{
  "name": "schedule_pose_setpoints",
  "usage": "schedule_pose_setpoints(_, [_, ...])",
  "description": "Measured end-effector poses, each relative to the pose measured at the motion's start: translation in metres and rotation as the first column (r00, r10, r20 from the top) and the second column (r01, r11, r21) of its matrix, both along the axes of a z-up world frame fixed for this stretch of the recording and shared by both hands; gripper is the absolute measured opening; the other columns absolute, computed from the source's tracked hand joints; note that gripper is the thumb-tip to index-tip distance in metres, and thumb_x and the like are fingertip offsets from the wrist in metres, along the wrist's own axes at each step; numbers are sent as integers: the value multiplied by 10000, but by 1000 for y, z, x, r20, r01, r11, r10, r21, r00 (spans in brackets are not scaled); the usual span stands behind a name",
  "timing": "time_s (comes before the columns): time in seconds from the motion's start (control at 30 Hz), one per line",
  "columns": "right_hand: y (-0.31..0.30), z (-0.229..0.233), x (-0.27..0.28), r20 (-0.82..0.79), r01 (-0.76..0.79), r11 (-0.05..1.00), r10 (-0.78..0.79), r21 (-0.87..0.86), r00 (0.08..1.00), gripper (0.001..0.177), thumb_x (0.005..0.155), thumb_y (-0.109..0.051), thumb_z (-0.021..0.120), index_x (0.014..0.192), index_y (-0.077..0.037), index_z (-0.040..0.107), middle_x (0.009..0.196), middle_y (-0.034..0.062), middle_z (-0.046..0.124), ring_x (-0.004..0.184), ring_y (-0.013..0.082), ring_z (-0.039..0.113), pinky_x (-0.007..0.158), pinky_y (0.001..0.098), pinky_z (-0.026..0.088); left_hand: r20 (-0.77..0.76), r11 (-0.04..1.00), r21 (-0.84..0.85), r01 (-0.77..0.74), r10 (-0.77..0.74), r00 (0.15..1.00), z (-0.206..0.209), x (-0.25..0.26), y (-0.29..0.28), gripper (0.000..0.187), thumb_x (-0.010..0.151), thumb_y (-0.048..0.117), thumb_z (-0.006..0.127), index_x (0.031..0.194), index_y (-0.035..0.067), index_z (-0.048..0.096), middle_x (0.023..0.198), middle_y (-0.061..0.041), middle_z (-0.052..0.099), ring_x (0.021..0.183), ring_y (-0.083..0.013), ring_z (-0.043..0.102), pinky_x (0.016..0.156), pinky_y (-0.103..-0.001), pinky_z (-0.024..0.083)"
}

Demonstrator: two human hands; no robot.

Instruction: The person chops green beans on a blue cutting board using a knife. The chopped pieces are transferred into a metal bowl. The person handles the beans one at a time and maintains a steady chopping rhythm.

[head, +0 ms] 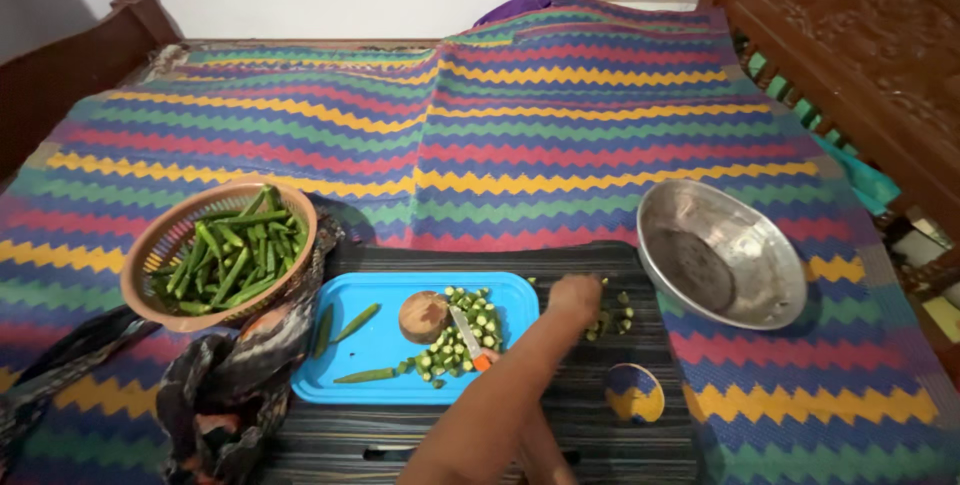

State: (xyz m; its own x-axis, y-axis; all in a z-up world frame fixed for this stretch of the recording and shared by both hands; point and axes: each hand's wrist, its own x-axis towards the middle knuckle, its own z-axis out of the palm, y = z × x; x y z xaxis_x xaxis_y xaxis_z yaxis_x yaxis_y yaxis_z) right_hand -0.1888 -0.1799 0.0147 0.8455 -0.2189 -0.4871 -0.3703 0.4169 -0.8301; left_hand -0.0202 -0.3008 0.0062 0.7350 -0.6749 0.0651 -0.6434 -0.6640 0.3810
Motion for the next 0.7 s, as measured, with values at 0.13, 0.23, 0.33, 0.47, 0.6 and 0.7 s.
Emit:
schedule_pose_setpoints(0.13, [-3,-10,-2,-2,11,999,-11,40,1000,321,964,-231,589,1276,-161,612,696,51,565,372,82,352,331,267,265,69,999,35,14,-17,997,12,-14,13,412,810,280,771,1168,89,702,1179,-149,728,1100,-368,682,892,-499,564])
schedule_pose_setpoints(0.23, [-13,-10,-1,32,29,996,-32,87,999,303,954,-220,583,1248,-154,610,696,53,568,368,76,345,329,262,255,41,989,-148,28,-22,999,17,6,67,506,690,388,871,1071,88,725,1136,-156,714,1066,-373,663,882,-487,546])
schedule_pose_setpoints(0.33, [-30,-2,-1,105,-25,991,12,128,994,286,943,-209,577,1221,-147,608,696,54,572,363,70,337,326,257,246,120,873,-488,-12,80,990,7,47,172,341,743,326,827,1013,126,771,1082,-119,758,1071,-342,694,931,-460,539])
schedule_pose_setpoints(0.47, [-43,4,-6,142,-19,1000,18,9,990,274,964,-188,589,1208,-65,588,728,74,596,395,78,367,353,267,289,118,824,-325,-465,523,844,-20,72,326,276,752,275,817,948,92,752,1066,-159,736,1067,-363,674,923,-466,555])
schedule_pose_setpoints(0.6, [-40,3,0,174,8,996,8,-93,985,300,986,-239,585,1212,-42,603,723,66,590,406,74,358,363,275,307,195,787,-128,-603,617,763,-33,59,385,335,723,320,853,916,68,745,1055,-167,688,1021,-395,640,827,-489,559])
schedule_pose_setpoints(0.7, [-30,-8,5,229,28,898,82,-438,970,316,1006,-285,597,1226,-61,627,699,59,639,468,98,488,437,305,406,207,804,-146,-576,594,777,-37,44,393,240,768,292,817,903,102,755,1029,-122,701,1003,-363,656,821,-490,563])
